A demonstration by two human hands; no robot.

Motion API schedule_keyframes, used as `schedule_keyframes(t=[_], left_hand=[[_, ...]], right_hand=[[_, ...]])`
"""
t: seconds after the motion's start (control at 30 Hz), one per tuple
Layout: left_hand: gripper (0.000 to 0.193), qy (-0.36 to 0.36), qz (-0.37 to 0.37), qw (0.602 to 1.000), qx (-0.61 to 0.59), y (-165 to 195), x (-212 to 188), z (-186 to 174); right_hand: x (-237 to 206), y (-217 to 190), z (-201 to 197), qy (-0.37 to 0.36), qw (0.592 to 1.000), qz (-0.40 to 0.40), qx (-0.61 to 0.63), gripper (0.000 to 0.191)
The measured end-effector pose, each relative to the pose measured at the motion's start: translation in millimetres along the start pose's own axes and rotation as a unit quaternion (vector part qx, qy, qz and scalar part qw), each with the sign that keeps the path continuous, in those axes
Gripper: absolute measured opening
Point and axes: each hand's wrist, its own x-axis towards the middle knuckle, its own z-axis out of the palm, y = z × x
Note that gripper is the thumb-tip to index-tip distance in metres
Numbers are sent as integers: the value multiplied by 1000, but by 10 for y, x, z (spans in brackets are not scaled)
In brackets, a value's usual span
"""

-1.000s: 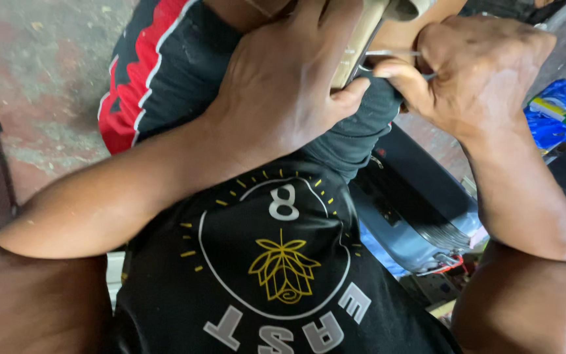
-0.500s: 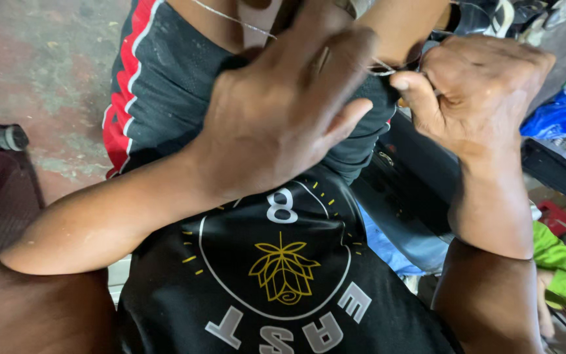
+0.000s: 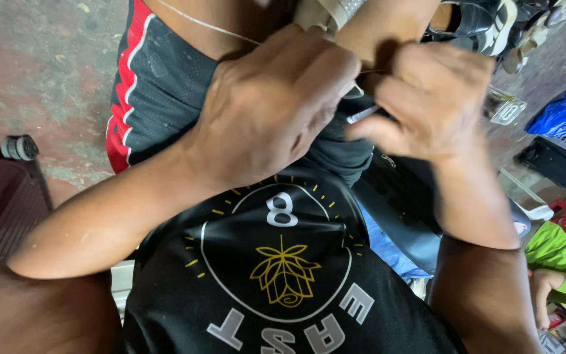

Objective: The person is sewing a beige slip-on shoe using a needle and white thread. They repeatedly push the needle through the shoe's sole and pull the thread tight to secure the stitching.

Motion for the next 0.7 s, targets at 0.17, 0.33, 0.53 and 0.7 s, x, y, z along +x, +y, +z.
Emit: schedule_keyframes(t=[0.17, 0.33, 0.53, 0.7], left_hand=[[21, 48, 4, 999, -16, 23, 62, -141], [28, 3, -102, 943, -318, 46, 8, -207], [49, -32, -53, 989, -134, 26, 0, -100], [60, -72, -53, 984, -155, -7, 40, -83]], right_hand=[[-31, -176, 122, 48, 989, 83, 113, 31], [-250, -180, -57, -10, 919, 264, 293, 13], [-336, -194, -245, 89, 846, 291, 438, 17], [-5, -304, -299, 96, 876, 303, 363, 15]])
